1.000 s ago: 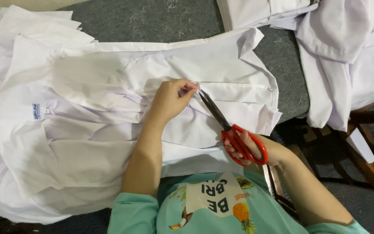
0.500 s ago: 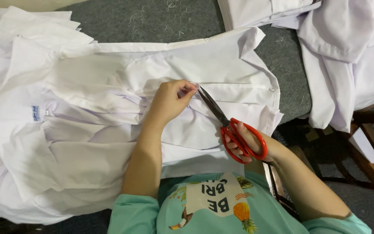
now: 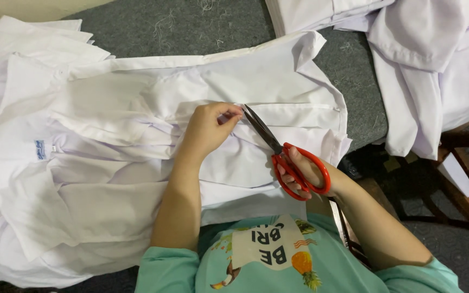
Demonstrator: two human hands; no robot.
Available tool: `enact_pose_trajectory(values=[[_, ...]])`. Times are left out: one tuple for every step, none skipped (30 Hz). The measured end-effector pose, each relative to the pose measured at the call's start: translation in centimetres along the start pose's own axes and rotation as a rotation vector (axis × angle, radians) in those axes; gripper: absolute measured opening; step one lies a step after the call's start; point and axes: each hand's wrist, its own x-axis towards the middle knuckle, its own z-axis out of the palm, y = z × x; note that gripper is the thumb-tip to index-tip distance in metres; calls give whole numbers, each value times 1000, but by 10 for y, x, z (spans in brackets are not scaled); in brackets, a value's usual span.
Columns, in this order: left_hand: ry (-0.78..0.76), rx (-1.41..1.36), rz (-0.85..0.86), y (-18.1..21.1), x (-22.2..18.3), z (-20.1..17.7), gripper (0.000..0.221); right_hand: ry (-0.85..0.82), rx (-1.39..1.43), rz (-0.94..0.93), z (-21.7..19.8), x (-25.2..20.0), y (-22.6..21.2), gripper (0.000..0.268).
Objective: Inspecting white shirts for quality control, trimming loose threads with scissors, and folding the garments.
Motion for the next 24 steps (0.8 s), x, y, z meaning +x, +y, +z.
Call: enact_pose_trajectory(values=[[2, 3, 10, 2, -1, -1, 11, 10, -6, -1, 1, 0, -3, 79], [5, 6, 20, 5, -2, -2, 11, 20, -11, -1, 2, 1, -6, 79], [4, 7, 20, 3, -1, -1, 11, 21, -10, -2, 4, 0, -8, 79], [8, 6, 21, 2, -1, -1, 11, 28, -30, -9, 6, 0, -11, 77], [11, 6, 23, 0, 0, 0, 11, 36, -50, -16, 7, 0, -13, 75], [10, 6, 22, 0, 0, 0, 11, 36, -48, -16, 10, -1, -17, 75], [15, 9, 26, 0, 0, 1, 10, 73, -68, 3, 12, -3, -21, 74], [19, 11, 29, -1, 0, 1, 9, 110, -88, 22, 14, -4, -25, 73], [19, 11, 28, -1, 0, 1, 9, 109, -87, 23, 15, -4, -26, 73], [16, 10, 36, -1, 0, 1, 10, 118, -93, 25, 15, -4, -27, 72], [13, 8, 44, -1, 0, 0, 10, 128, -98, 26, 16, -4, -28, 71], [13, 8, 44, -2, 0, 1, 10, 128, -98, 27, 16, -3, -28, 71], [12, 8, 46, -2, 0, 1, 10, 134, -95, 30, 17, -3, -28, 71], [10, 8, 49, -3, 0, 2, 10, 139, -92, 34, 18, -3, -28, 71], [10, 8, 47, -2, 0, 1, 10, 139, -91, 35, 17, -3, -28, 71], [10, 5, 46, -2, -1, 1, 9, 160, -101, 38, 17, -3, -28, 70], [11, 3, 45, -1, -2, 1, 9, 182, -111, 40, 16, -3, -27, 69], [10, 3, 45, -2, -1, 2, 9, 182, -111, 40, 16, -3, -27, 69], [11, 6, 37, -4, -1, 2, 9, 176, -120, 36, 16, -2, -28, 69], [12, 9, 29, -5, 0, 3, 9, 170, -130, 31, 15, -2, -28, 70], [13, 10, 28, -3, -1, 1, 9, 168, -131, 31, 15, -5, -30, 70], [18, 16, 33, -1, -1, 0, 9, 182, -139, 22, 15, -7, -32, 68], [21, 23, 38, 1, -2, -2, 9, 197, -148, 12, 15, -11, -33, 66], [22, 22, 38, -3, -1, -1, 9, 197, -148, 12, 8, -15, -42, 66]])
